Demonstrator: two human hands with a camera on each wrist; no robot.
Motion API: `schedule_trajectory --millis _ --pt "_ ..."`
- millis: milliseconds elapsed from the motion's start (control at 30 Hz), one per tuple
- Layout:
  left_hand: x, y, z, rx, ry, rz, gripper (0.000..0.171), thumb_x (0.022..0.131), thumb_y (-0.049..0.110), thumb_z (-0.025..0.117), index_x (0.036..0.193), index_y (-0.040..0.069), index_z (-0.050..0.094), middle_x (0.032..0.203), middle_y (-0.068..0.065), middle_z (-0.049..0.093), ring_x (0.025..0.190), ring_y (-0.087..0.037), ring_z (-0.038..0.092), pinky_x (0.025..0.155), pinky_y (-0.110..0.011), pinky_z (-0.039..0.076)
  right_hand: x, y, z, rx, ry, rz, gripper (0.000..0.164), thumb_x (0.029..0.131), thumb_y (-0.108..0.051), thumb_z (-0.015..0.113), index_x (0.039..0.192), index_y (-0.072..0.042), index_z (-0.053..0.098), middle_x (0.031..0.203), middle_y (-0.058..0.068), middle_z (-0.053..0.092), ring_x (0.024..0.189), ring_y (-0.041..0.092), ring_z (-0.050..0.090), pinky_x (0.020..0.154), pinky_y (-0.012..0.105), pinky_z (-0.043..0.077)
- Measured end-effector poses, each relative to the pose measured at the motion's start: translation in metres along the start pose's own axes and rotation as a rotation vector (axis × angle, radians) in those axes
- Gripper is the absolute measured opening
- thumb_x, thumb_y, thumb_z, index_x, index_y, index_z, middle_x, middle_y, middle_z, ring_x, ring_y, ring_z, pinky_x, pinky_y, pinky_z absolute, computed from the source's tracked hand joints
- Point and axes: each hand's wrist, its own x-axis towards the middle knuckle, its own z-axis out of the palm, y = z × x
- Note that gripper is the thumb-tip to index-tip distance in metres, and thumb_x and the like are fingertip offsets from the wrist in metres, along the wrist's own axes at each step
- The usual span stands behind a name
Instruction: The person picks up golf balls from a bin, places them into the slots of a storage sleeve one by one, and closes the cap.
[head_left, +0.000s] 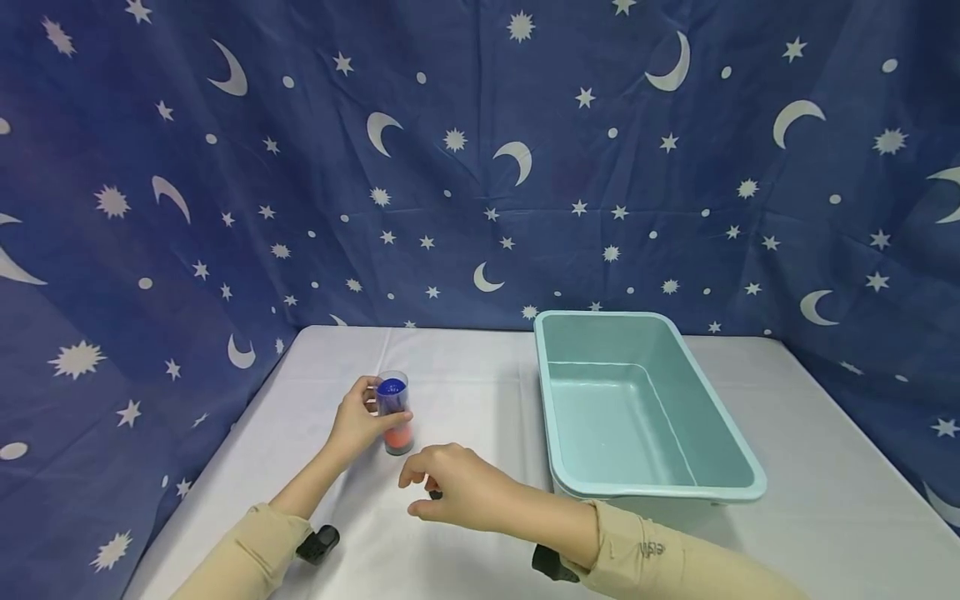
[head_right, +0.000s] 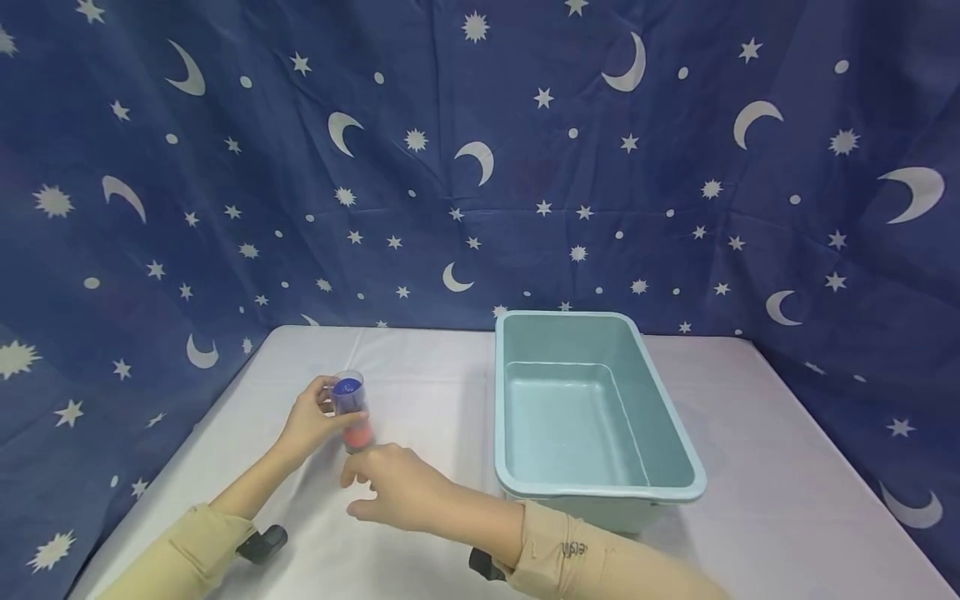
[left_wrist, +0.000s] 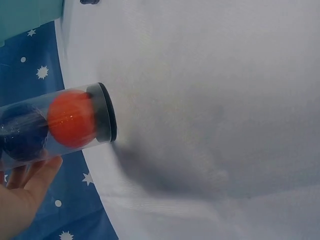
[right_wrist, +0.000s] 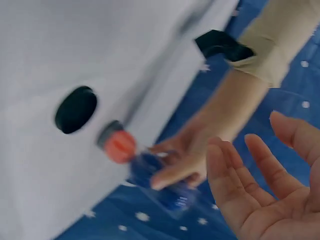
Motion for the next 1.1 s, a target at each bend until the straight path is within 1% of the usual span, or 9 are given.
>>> schedule_trajectory --millis 167,400,500,600,700,833,900,1000,1100 --pt "-0.001 -0.004 -0.001 -0.002 0.007 -0.006 0.061 0.075 0.019 0.080 0.122 0.001 0.045 0.116 -0.024 0.060 0.102 -0.033 0.056 0.086 -0.043 0.048 0.013 0.013 0.014 -0.050 -0.042 0.076 0.022 0.080 -0.015 0.075 0.100 -0.013 0.068 0.095 0.000 0.067 0.074 0.004 0.060 0.072 0.015 0.045" --pt "-0.001 -0.010 -0.002 -0.021 -0.007 -0.004 0.062 0.075 0.020 0.080 0.122 0.002 0.044 0.118 -0.024 0.059 0.105 -0.035 0.056 0.090 -0.046 0.046 0.022 0.028 0.026 -0.152 -0.105 0.186 0.033 0.079 -0.020 0.076 0.109 -0.012 0.066 0.109 0.003 0.066 0.101 0.012 0.060 0.084 0.024 0.049" --pt "0.000 -0.013 -0.001 -0.037 0.000 0.003 0.061 0.074 0.018 0.080 0.120 0.003 0.045 0.118 -0.024 0.059 0.104 -0.034 0.056 0.090 -0.044 0.046 0.025 0.035 0.032 -0.226 -0.109 0.213 0.037 0.078 -0.020 0.077 0.112 -0.012 0.064 0.107 0.003 0.064 0.095 0.013 0.061 0.082 0.022 0.050" --pt "0.000 -0.017 0.001 -0.050 0.010 0.019 0.058 0.074 0.016 0.081 0.118 0.002 0.045 0.117 -0.023 0.059 0.102 -0.032 0.057 0.088 -0.040 0.046 0.028 0.041 0.040 -0.336 -0.104 0.224 0.043 0.077 -0.020 0.078 0.116 -0.013 0.062 0.102 0.003 0.061 0.085 0.014 0.060 0.073 0.021 0.051" --pt "0.001 -0.021 0.003 -0.047 0.013 0.050 0.056 0.074 0.015 0.080 0.115 0.002 0.045 0.116 -0.022 0.060 0.100 -0.031 0.058 0.086 -0.037 0.046 0.030 0.047 0.047 -0.430 -0.087 0.234 0.049 0.074 -0.021 0.080 0.118 -0.013 0.060 0.103 0.005 0.059 0.080 0.017 0.059 0.067 0.023 0.051" --pt "0.001 -0.023 0.005 -0.035 0.015 0.081 0.052 0.075 0.016 0.080 0.112 0.001 0.046 0.112 -0.021 0.060 0.098 -0.031 0.059 0.086 -0.037 0.047 0.033 0.050 0.053 -0.493 -0.073 0.241 0.055 0.072 -0.019 0.082 0.121 -0.014 0.056 0.106 0.007 0.059 0.080 0.020 0.059 0.065 0.025 0.051" --pt "0.001 -0.023 0.005 -0.033 0.021 0.079 0.052 0.075 0.016 0.080 0.113 0.001 0.047 0.111 -0.021 0.060 0.099 -0.032 0.059 0.087 -0.039 0.048 0.035 0.050 0.055 -0.509 -0.083 0.238 0.057 0.073 -0.018 0.081 0.123 -0.015 0.055 0.108 0.008 0.059 0.081 0.020 0.060 0.066 0.025 0.052" --pt "-0.001 -0.024 0.005 -0.031 0.028 0.070 0.052 0.075 0.017 0.080 0.114 -0.001 0.051 0.111 -0.021 0.061 0.100 -0.033 0.060 0.088 -0.042 0.048 0.037 0.050 0.057 -0.533 -0.099 0.219 0.053 0.075 -0.016 0.079 0.124 -0.016 0.058 0.110 0.006 0.062 0.085 0.020 0.061 0.071 0.026 0.052" --pt "-0.003 -0.025 0.004 -0.043 0.035 0.074 0.050 0.075 0.015 0.080 0.113 -0.001 0.054 0.108 -0.020 0.063 0.101 -0.034 0.061 0.090 -0.043 0.049 0.039 0.050 0.060 -0.553 -0.106 0.207 0.043 0.077 -0.013 0.077 0.117 -0.017 0.063 0.105 0.004 0.065 0.084 0.019 0.063 0.073 0.026 0.053"
